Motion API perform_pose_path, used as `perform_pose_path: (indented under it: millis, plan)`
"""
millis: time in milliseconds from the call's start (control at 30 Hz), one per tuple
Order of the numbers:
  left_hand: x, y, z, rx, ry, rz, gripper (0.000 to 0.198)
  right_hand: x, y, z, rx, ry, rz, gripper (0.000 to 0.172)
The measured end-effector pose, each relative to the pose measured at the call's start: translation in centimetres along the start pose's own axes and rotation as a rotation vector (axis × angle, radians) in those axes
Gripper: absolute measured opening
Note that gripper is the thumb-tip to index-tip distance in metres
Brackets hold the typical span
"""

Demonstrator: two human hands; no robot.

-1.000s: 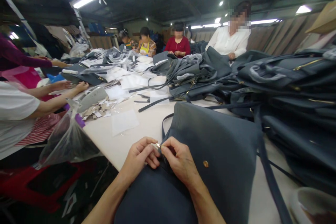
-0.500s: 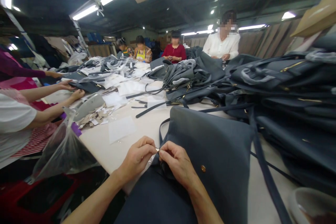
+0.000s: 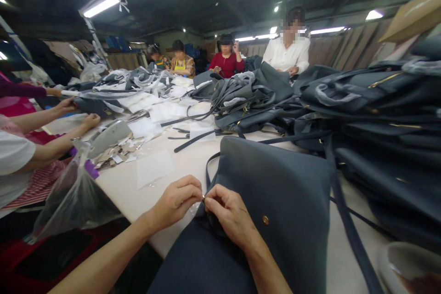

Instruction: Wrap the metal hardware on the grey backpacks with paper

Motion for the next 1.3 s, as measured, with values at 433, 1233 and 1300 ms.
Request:
perform_pose_path:
  millis: [433, 1233, 1300]
  plan:
    - [1.2, 0.5, 1.2, 0.235, 0.183, -0.436, 0.034, -0.2, -0.2, -0.3, -0.035, 0.078, -0.039, 0.028]
    - [1.4, 1.1, 2.1, -0.035, -0.922, 0.607, 0.01, -0.3, 0.1, 0.7, -0.114, -0.262, 0.132, 0.016]
    - [1.0, 0.6, 2.2, -0.066, -0.896, 0.571, 0.01, 0.1, 0.2, 0.9, -0.13, -0.327, 0.217, 0.012]
Point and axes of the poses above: each hand's wrist, its own z-axis away from the middle knuckle, its own y-axis out of the palm, x = y × z, the point moved 5 cm from there along -z, towards the middle knuckle, and after that the axes turned 9 degrees about -x, right-handed, at the moved point
